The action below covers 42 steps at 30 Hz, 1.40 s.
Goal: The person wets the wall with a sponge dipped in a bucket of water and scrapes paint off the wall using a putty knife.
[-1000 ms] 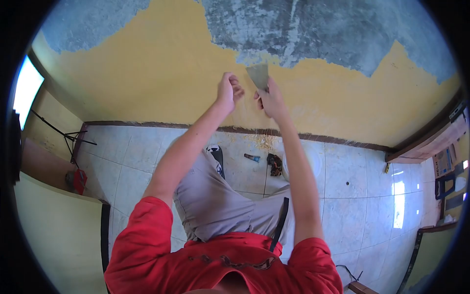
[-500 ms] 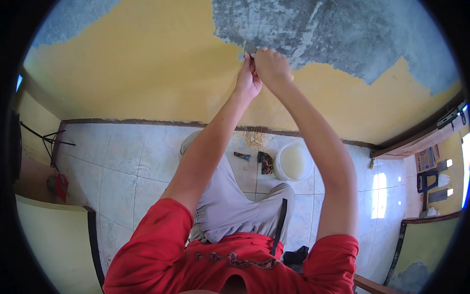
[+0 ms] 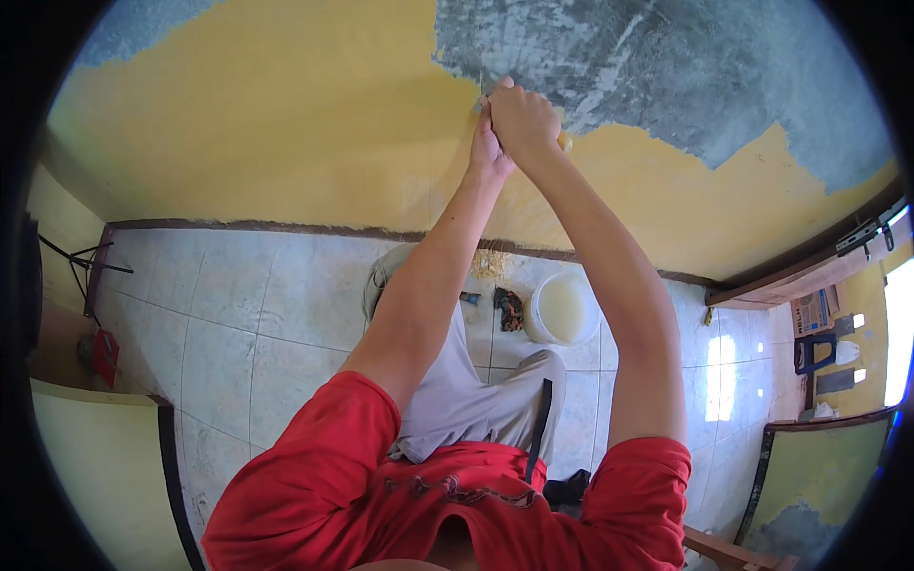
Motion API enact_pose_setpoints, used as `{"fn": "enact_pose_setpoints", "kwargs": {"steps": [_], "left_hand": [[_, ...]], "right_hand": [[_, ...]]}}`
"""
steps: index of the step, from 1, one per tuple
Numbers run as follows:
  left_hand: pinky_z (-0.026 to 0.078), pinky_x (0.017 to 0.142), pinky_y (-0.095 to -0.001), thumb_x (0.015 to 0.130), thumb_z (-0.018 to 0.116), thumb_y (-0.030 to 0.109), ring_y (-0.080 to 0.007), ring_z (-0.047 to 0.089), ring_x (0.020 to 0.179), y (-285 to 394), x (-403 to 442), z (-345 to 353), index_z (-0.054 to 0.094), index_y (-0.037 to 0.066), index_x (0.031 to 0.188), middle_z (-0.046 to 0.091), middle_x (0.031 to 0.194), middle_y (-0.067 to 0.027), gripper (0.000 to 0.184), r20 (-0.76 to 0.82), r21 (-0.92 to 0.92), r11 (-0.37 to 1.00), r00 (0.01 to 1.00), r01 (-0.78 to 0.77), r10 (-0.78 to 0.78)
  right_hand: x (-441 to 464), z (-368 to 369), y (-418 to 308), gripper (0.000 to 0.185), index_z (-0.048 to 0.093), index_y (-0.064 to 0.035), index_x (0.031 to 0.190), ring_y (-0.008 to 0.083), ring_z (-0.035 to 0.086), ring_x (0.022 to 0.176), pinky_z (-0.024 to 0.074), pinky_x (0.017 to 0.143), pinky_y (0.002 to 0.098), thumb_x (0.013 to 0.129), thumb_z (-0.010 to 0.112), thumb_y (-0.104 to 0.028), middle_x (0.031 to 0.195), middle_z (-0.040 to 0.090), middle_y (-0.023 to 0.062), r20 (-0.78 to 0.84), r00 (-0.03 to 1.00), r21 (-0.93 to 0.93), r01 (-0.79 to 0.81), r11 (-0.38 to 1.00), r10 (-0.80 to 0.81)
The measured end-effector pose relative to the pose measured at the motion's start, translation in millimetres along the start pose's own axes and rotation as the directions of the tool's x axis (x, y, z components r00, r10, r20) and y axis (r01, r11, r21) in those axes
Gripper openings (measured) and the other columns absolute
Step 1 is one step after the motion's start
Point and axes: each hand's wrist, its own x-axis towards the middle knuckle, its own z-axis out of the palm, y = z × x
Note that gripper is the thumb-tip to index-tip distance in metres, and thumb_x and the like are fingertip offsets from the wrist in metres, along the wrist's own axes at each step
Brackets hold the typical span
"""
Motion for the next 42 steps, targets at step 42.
{"fn": "enact_pose_setpoints", "kwargs": {"steps": [42], "left_hand": [[0.048,0.054,-0.0193,0.101,0.053,0.028,-0.0064,0.061,0.071,12.8,0.7,2.8,0.064,0.012,0.103,0.067,0.089,0.002,0.02,-0.055,0.081,0.996,0.997,-0.046,0.05]], "right_hand": [[8.9,-4.3,-6.4,0.037,0.052,0.0031,0.101,0.0424,0.066,0.097,0.0536,0.078,0.0511,0.099,0.047,-0.034,0.093,0.069,0.0249,0.002,0.999,-0.021,0.054,0.998,-0.053]]}}
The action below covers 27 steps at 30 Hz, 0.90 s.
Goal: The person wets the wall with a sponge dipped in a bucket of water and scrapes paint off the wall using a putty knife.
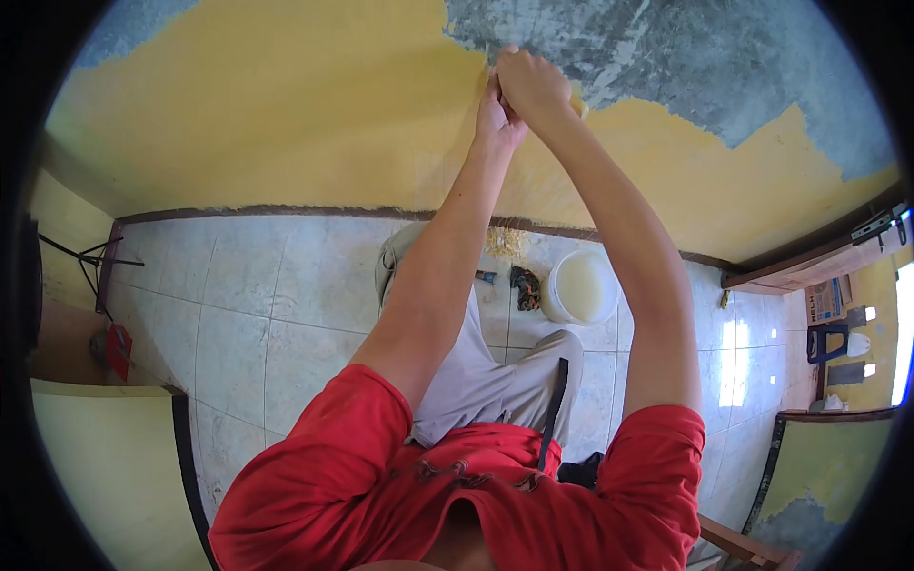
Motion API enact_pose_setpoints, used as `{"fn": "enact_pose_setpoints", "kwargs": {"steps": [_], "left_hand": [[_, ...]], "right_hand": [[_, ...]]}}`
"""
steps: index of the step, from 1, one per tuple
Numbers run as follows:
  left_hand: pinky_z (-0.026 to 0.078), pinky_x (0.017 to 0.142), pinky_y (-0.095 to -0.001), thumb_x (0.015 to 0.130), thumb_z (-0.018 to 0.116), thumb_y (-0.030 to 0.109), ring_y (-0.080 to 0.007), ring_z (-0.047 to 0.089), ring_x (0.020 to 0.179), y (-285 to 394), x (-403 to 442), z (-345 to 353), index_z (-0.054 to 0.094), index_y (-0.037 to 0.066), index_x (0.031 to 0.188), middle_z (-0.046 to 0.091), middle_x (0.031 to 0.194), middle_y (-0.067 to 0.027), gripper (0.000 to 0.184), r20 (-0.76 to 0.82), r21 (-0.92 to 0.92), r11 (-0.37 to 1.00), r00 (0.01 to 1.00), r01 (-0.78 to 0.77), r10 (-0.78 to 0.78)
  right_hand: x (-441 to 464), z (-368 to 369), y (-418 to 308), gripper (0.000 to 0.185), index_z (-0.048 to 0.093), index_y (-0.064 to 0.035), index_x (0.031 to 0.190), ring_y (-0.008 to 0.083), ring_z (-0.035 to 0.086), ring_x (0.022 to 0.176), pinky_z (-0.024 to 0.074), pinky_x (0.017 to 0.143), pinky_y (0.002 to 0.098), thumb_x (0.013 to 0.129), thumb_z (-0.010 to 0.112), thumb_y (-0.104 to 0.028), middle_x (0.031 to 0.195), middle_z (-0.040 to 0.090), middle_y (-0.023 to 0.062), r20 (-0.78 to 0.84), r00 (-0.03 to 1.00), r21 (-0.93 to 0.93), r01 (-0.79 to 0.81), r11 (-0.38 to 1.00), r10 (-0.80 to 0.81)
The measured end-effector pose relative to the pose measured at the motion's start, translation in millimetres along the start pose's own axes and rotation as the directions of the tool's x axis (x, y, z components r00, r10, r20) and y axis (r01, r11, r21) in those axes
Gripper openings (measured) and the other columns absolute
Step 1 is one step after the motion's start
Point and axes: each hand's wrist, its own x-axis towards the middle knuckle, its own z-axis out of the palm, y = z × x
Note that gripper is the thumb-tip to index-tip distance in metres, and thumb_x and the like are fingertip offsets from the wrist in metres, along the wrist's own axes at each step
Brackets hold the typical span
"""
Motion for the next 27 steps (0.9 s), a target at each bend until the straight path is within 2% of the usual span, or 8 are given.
{"fn": "enact_pose_setpoints", "kwargs": {"steps": [7,16,19,20,21,23,25,27], "left_hand": [[0.052,0.059,-0.022,0.099,0.056,0.03,-0.0094,0.064,0.077,25.9,-8.9,-1.7,0.064,0.011,0.104,0.067,0.091,0.0009,0.021,-0.229,0.284,0.959,0.97,-0.014,0.082],[0.055,0.078,-0.0275,0.099,0.055,0.036,-0.012,0.064,0.085,8.1,7.3,-7.0,0.065,0.015,0.105,0.068,0.098,0.0025,0.024,0.029,-0.056,0.997,0.998,0.049,-0.047],[0.054,0.075,-0.0261,0.098,0.056,0.037,-0.0109,0.066,0.083,30.1,3.6,-24.3,0.067,0.015,0.101,0.07,0.09,0.003,0.025,0.256,-0.043,0.996,0.965,0.076,-0.062],[0.052,0.069,-0.0245,0.097,0.058,0.037,-0.0106,0.066,0.08,37.2,-10.1,-6.8,0.068,0.014,0.098,0.07,0.085,0.0027,0.025,-0.017,0.271,0.962,0.999,0.032,-0.029],[0.051,0.063,-0.0229,0.095,0.061,0.037,-0.0103,0.067,0.077,48.2,-25.3,7.0,0.069,0.014,0.096,0.07,0.079,0.0025,0.025,-0.261,0.563,0.824,0.96,0.065,0.103],[0.052,0.064,-0.0286,0.093,0.063,0.037,-0.0121,0.066,0.077,66.6,-45.4,13.5,0.068,0.012,0.098,0.07,0.086,0.0009,0.026,-0.201,0.823,0.558,0.974,0.107,0.109],[0.052,0.065,-0.0343,0.091,0.065,0.037,-0.0139,0.066,0.077,81.9,-49.6,11.5,0.067,0.01,0.1,0.07,0.093,-0.0007,0.028,-0.153,0.968,0.214,0.984,0.132,0.088],[0.055,0.065,-0.0374,0.09,0.065,0.041,-0.0163,0.067,0.074,103.0,-50.8,2.8,0.067,0.009,0.1,0.07,0.096,-0.0032,0.034,-0.314,0.799,-0.589,0.917,0.117,-0.245]], "right_hand": [[-4.9,30.0,2.7,0.041,0.053,0.0032,0.102,0.0448,0.065,0.096,0.0532,0.078,0.052,0.101,0.043,-0.036,0.094,0.068,0.0259,-0.052,0.996,0.301,-0.047,0.952,0.066],[7.5,15.6,-4.5,0.034,0.054,0.0015,0.102,0.0416,0.068,0.089,0.0544,0.073,0.0504,0.1,0.044,-0.031,0.087,0.069,0.0243,-0.14,0.982,-0.028,0.125,0.992,-0.128],[-9.2,26.9,-3.7,0.028,0.054,0.0038,0.106,0.0361,0.071,0.08,0.0567,0.063,0.0435,0.094,0.055,-0.022,0.09,0.069,0.0262,-0.096,0.995,0.172,0.033,0.985,-0.016],[-21.3,35.3,-1.0,0.028,0.054,0.0035,0.106,0.0324,0.069,0.072,0.0552,0.058,0.0425,0.096,0.054,-0.022,0.085,0.068,0.0231,-0.056,0.997,0.469,-0.026,0.883,0.059],[-33.4,46.3,-0.8,0.028,0.053,0.0031,0.105,0.0288,0.067,0.063,0.0538,0.054,0.0414,0.097,0.053,-0.023,0.079,0.067,0.0201,0.003,0.994,0.724,-0.079,0.685,0.112],[-69.0,68.3,7.5,0.024,0.05,-0.0012,0.099,0.02,0.057,0.05,0.0499,0.05,0.0327,0.101,0.048,-0.025,0.07,0.059,0.0108,0.078,0.996,0.984,-0.069,0.163,-0.052],[-114.0,117.5,16.7,0.024,0.05,-0.0039,0.096,0.0161,0.053,0.047,0.0456,0.044,0.0316,0.103,0.045,-0.026,0.065,0.054,0.0058,0.317,0.941,0.864,-0.339,-0.372,-0.122],[-155.5,151.6,26.6,0.028,0.05,-0.0046,0.09,0.0141,0.053,0.048,0.044,0.043,0.0308,0.103,0.044,-0.028,0.062,0.053,0.0045,0.432,0.868,0.715,-0.496,-0.492,-0.247]]}}
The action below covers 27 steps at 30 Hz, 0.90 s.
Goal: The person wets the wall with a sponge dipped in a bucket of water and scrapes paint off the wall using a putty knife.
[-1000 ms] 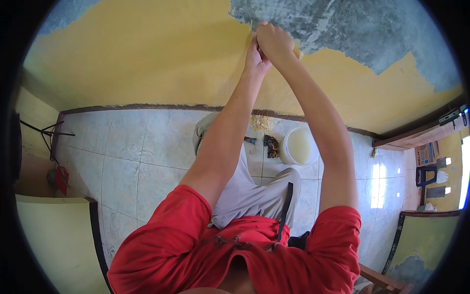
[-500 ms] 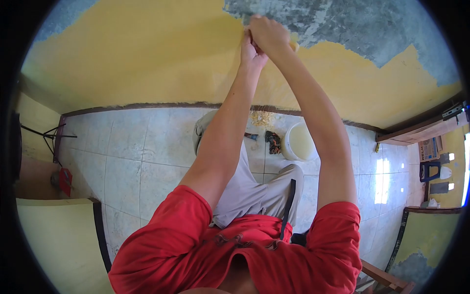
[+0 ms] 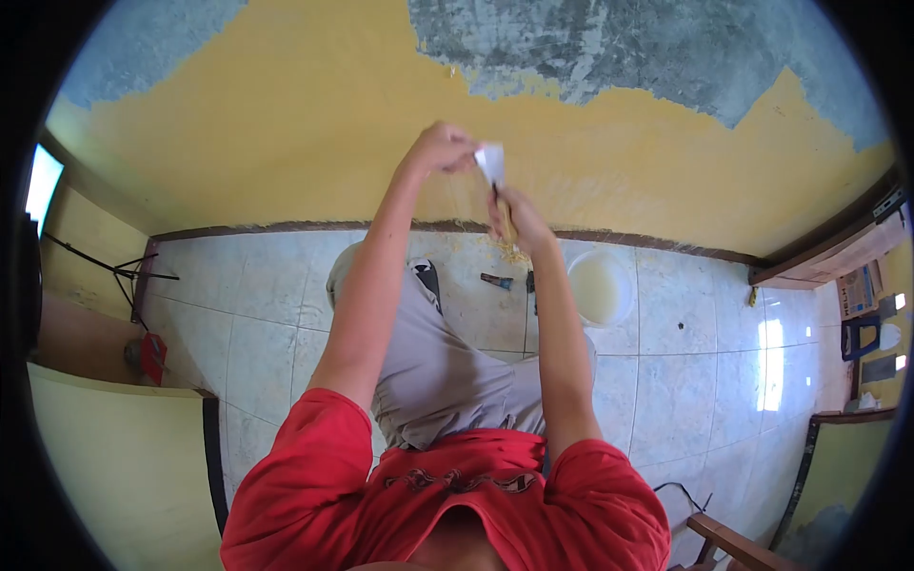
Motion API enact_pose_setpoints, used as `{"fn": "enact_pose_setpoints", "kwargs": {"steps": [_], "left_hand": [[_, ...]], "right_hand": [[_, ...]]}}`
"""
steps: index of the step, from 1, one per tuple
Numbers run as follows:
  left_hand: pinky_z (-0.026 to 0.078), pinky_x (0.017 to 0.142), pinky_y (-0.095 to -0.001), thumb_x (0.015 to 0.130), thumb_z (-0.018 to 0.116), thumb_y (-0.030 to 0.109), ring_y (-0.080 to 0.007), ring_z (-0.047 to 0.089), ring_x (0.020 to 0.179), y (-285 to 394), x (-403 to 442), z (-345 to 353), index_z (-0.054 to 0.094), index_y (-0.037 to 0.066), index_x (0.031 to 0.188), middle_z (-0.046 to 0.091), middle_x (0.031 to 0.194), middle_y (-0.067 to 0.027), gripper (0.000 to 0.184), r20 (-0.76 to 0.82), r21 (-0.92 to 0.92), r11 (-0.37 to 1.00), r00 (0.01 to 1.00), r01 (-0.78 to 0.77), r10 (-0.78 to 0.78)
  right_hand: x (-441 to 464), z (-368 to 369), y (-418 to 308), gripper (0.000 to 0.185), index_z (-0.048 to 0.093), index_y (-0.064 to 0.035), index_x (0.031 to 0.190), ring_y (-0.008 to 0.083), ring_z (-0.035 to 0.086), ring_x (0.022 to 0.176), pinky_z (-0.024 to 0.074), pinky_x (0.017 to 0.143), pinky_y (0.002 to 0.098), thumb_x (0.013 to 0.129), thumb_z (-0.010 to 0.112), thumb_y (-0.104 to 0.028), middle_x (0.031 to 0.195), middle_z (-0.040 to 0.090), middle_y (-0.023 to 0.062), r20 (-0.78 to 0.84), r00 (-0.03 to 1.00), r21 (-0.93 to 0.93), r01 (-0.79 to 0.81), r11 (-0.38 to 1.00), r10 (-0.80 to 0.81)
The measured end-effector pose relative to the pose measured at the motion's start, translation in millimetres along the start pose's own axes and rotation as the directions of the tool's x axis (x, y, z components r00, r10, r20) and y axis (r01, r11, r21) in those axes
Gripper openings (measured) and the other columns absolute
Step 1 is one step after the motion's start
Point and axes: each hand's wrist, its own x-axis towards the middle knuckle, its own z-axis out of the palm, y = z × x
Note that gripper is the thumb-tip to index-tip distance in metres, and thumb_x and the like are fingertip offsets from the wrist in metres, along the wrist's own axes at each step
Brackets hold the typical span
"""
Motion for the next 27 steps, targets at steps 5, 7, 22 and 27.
{"fn": "enact_pose_setpoints", "kwargs": {"steps": [5,7,22,27], "left_hand": [[0.057,0.069,-0.039,0.09,0.058,0.051,-0.022,0.069,0.08,-15.7,-48.5,-6.9,0.066,0.006,0.109,0.07,0.101,-0.0073,0.05,0.135,0.407,0.883,0.941,0.234,-0.311],[0.057,0.069,-0.0394,0.091,0.054,0.054,-0.0236,0.07,0.082,-26.8,-47.7,1.8,0.065,0.005,0.112,0.071,0.101,-0.0081,0.054,0.144,0.525,0.819,0.925,0.229,-0.351],[0.055,0.064,-0.034,0.091,0.059,0.045,-0.0176,0.068,0.083,17.6,-61.0,32.1,0.066,0.009,0.117,0.068,0.111,-0.0079,0.044,0.414,0.502,0.856,0.903,-0.12,-0.117],[0.055,0.067,-0.0338,0.091,0.059,0.043,-0.0163,0.067,0.084,12.8,-32.1,27.6,0.064,0.012,0.122,0.066,0.115,-0.0076,0.044,0.314,0.604,0.788,0.944,-0.119,-0.098]], "right_hand": [[14.0,46.0,-40.5,0.04,0.052,-0.0013,0.075,0.0196,0.055,0.054,0.0431,0.052,0.0374,0.101,0.045,-0.032,0.057,0.05,0.0088,-0.11,0.928,-0.731,0.167,0.661,-0.357],[45.8,91.3,-89.3,0.041,0.055,0.0014,0.077,0.0274,0.059,0.06,0.0432,0.057,0.0416,0.1,0.047,-0.032,0.06,0.052,0.0168,0.041,0.802,-0.811,0.375,0.448,-0.597],[-51.4,-171.8,328.7,0.034,0.058,-0.0036,0.075,0.0229,0.056,0.043,0.0483,0.044,0.0401,0.096,0.046,-0.028,0.058,0.056,0.0108,-0.517,0.833,-0.38,-0.431,0.819,0.198],[-84.5,-105.5,245.2,0.023,0.058,0.0006,0.082,0.0184,0.052,0.049,0.0533,0.051,0.0384,0.092,0.055,-0.02,0.06,0.05,0.0072,-0.434,0.867,-0.086,-0.311,0.947,0.245]]}}
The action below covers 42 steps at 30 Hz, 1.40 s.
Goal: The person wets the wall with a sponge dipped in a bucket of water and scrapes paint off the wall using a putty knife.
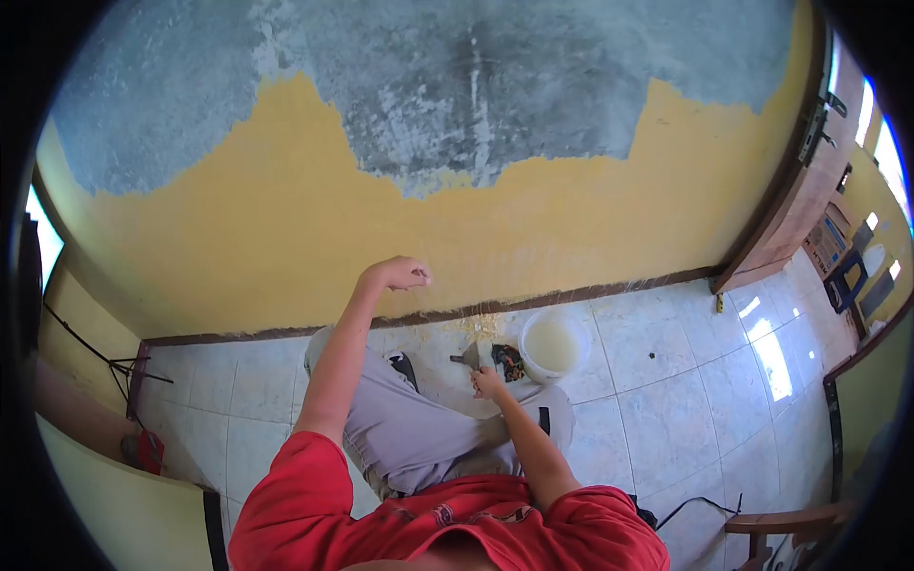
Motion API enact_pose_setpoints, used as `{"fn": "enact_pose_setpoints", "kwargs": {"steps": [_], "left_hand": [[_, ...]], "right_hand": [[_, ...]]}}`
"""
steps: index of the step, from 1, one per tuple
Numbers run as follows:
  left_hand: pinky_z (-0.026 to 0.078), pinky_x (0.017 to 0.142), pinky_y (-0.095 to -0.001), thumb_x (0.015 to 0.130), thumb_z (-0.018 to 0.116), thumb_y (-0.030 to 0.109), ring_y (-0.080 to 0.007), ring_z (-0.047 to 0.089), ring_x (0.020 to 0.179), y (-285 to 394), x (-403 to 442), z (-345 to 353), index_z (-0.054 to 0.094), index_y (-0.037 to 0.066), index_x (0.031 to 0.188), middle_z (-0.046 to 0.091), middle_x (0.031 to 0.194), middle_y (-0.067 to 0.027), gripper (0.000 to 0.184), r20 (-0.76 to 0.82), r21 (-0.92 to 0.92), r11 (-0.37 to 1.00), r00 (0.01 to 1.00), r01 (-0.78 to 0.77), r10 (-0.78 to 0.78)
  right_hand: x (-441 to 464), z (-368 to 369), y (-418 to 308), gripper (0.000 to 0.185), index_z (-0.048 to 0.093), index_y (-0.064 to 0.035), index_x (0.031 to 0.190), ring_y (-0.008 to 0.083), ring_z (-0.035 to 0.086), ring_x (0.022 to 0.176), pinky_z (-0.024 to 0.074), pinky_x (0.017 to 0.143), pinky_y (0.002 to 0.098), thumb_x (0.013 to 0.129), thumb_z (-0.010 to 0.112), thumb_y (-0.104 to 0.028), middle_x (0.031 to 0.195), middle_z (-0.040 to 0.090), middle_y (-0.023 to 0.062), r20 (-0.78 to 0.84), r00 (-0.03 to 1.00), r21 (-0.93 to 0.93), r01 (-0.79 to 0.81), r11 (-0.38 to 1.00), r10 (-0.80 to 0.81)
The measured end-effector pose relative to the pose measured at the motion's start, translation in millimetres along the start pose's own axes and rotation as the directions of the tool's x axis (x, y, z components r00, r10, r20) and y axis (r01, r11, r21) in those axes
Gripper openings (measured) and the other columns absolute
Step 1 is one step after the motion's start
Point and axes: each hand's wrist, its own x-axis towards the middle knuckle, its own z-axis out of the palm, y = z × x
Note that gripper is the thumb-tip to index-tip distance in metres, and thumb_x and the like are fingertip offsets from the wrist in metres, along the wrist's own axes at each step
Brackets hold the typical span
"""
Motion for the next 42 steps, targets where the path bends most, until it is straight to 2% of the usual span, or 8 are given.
{"fn": "enact_pose_setpoints", "kwargs": {"steps": [3,12,17,25,29,37,39,42], "left_hand": [[0.056,0.071,-0.0343,0.092,0.057,0.043,-0.0167,0.067,0.095,1.9,1.4,12.7,0.06,0.016,0.128,0.063,0.122,-0.0055,0.046,0.035,-0.086,0.996,0.999,0.004,-0.001],[0.054,0.082,-0.0369,0.094,0.056,0.04,-0.0185,0.066,0.102,3.5,-33.1,55.2,0.055,0.016,0.133,0.063,0.125,-0.0026,0.047,0.109,-0.131,0.99,0.993,0.049,-0.034],[0.053,0.084,-0.0359,0.091,0.063,0.028,-0.0224,0.067,0.099,0.9,-127.9,64.7,0.064,0.006,0.12,0.069,0.111,-0.0093,0.036,-0.207,0.03,0.935,0.913,-0.352,0.35],[0.049,0.093,-0.0401,0.084,0.069,0.024,-0.0287,0.063,0.104,-28.6,-234.8,3.1,0.067,0.005,0.11,0.068,0.11,-0.0129,0.033,-0.505,0.232,0.959,0.822,-0.163,0.262],[0.048,0.093,-0.0401,0.085,0.069,0.022,-0.0302,0.063,0.102,-69.2,-222.2,-52.6,0.066,0.005,0.111,0.067,0.112,-0.0135,0.032,-0.635,0.216,0.972,0.743,-0.091,0.211],[0.05,0.087,-0.04,0.092,0.06,0.025,-0.0319,0.063,0.097,-65.0,-191.0,-163.8,0.069,0.005,0.101,0.068,0.1,-0.0124,0.024,-0.837,0.388,0.916,0.377,-0.102,0.397],[0.05,0.08,-0.0405,0.094,0.056,0.023,-0.0313,0.063,0.091,-77.6,-167.1,-215.5,0.069,0.005,0.095,0.068,0.092,-0.0108,0.022,-0.702,0.712,0.702,-0.066,-0.028,0.709],[0.047,0.071,-0.0448,0.092,0.055,0.024,-0.0332,0.061,0.081,-71.0,-145.2,-281.3,0.067,0.006,0.088,0.064,0.083,-0.0122,0.023,-0.587,0.786,0.609,-0.187,0.101,0.788]], "right_hand": [[-10.0,-20.0,19.4,0.024,0.057,0.0012,0.083,0.0163,0.051,0.048,0.0527,0.05,0.0349,0.094,0.054,-0.02,0.062,0.051,0.0074,0.034,0.998,-0.153,0.051,0.987,-0.046],[-79.5,-17.3,-1.2,0.015,0.049,-0.0091,0.098,0.0163,0.046,0.041,0.0402,0.037,0.0317,0.098,0.048,-0.025,0.074,0.057,0.0092,-0.192,0.975,0.246,0.159,0.956,-0.113],[-73.6,-15.6,-0.4,0.023,0.052,-0.0078,0.098,0.0149,0.041,0.038,0.0326,0.035,0.0296,0.099,0.047,-0.03,0.068,0.055,0.0096,-0.106,0.976,0.107,0.201,0.974,-0.19],[-50.2,-18.2,9.4,0.053,0.058,-0.0026,0.092,0.014,0.04,0.038,0.0364,0.036,0.0304,0.101,0.037,-0.05,0.055,0.046,0.0049,-0.031,0.976,-0.085,0.211,0.974,-0.214],[-49.9,-20.7,24.8,0.033,0.05,-0.0073,0.094,0.0139,0.045,0.044,0.0411,0.039,0.0306,0.101,0.048,-0.04,0.064,0.048,0.0042,-0.093,0.987,-0.053,0.127,0.991,-0.131],[-20.7,-2.3,-9.7,0.036,0.049,-0.0081,0.084,0.014,0.042,0.039,0.0344,0.036,0.0307,0.102,0.04,-0.039,0.058,0.047,0.0025,-0.121,0.989,-0.107,0.068,0.992,-0.08],[2.5,9.2,-36.3,0.052,0.048,-0.0085,0.069,0.0134,0.04,0.037,0.0323,0.035,0.03,0.102,0.036,-0.046,0.05,0.043,0.0007,0.017,0.893,-0.282,0.436,0.855,-0.45],[-18.7,64.8,-148.1,0.061,0.045,-0.0082,0.06,0.0119,0.037,0.038,0.0311,0.038,0.0289,0.102,0.033,-0.05,0.048,0.039,-0.0011,0.04,0.85,-0.284,0.514,0.809,-0.526]]}}
